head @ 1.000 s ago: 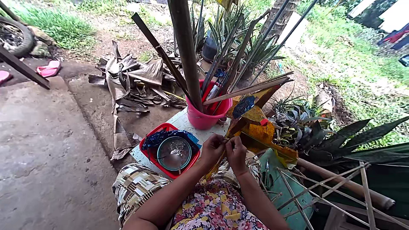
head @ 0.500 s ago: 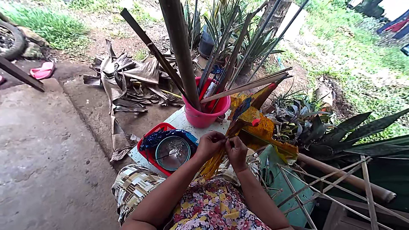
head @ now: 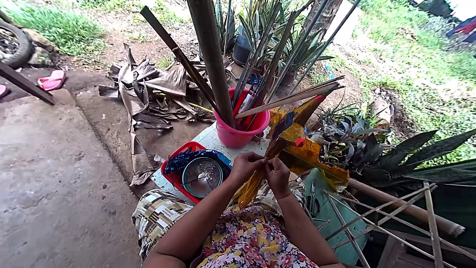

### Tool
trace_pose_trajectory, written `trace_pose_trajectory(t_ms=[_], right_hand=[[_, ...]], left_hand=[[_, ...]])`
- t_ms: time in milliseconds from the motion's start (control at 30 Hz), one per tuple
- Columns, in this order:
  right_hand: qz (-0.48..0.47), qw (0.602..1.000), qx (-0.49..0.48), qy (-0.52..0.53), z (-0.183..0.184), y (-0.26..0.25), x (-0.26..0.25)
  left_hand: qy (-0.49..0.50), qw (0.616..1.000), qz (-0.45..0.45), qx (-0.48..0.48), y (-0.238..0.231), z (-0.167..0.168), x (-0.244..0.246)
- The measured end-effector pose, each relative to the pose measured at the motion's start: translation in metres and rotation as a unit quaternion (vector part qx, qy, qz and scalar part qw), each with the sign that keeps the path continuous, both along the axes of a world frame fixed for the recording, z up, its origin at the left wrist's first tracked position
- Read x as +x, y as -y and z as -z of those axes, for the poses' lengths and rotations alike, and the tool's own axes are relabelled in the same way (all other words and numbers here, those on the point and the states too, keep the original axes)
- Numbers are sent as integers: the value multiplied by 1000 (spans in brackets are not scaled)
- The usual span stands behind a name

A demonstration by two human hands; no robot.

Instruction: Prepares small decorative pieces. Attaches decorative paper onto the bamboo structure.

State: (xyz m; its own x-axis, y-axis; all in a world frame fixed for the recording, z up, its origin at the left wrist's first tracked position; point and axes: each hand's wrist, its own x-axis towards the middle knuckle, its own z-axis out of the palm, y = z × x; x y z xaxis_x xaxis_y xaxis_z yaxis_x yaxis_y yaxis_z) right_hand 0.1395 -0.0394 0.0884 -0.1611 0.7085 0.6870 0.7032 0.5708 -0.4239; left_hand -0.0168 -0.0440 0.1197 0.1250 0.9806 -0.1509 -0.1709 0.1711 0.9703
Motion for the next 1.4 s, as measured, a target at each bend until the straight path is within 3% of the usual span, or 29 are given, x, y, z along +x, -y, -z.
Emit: trace_pose_trajectory(t_ms=[300, 500, 600, 700, 867, 1000, 1100, 1233, 1300, 1333, 1400], right_hand=[[-18, 1000, -5, 15, 2, -2, 7], [-50, 995, -67, -60, -9, -2, 11], [-105, 973, -124, -166, -11, -1, 14], [-160, 911, -205, -321, -15, 0, 15], [-191, 735, -304, -575, -27, -3, 8], [-229, 643, -340, -647, -29, -3, 12], [-247, 605, -347, -673, -30, -3, 18], [-226, 608, -369, -666, -30, 0, 20], [-208, 646, -383, -627, -31, -1, 23], [-203, 689, -387, -578, -32, -2, 26], [-177, 838, -352, -377, -34, -4, 36]], left_hand=[[-50, 997, 57, 3, -7, 0, 5], [113, 990, 40, -77, -5, -4, 8], [189, 975, 26, -114, -4, -5, 8], [275, 952, 4, -136, -5, -6, 5], [319, 941, -8, -114, 0, -1, 10], [346, 929, -49, -123, 2, -4, 8], [369, 916, -73, -142, 2, -6, 5], [352, 922, -57, -150, 0, -6, 1], [314, 939, -42, -136, -2, -8, -4], [286, 950, -37, -124, -4, -10, -5], [204, 976, -27, -75, -6, -14, -8]])
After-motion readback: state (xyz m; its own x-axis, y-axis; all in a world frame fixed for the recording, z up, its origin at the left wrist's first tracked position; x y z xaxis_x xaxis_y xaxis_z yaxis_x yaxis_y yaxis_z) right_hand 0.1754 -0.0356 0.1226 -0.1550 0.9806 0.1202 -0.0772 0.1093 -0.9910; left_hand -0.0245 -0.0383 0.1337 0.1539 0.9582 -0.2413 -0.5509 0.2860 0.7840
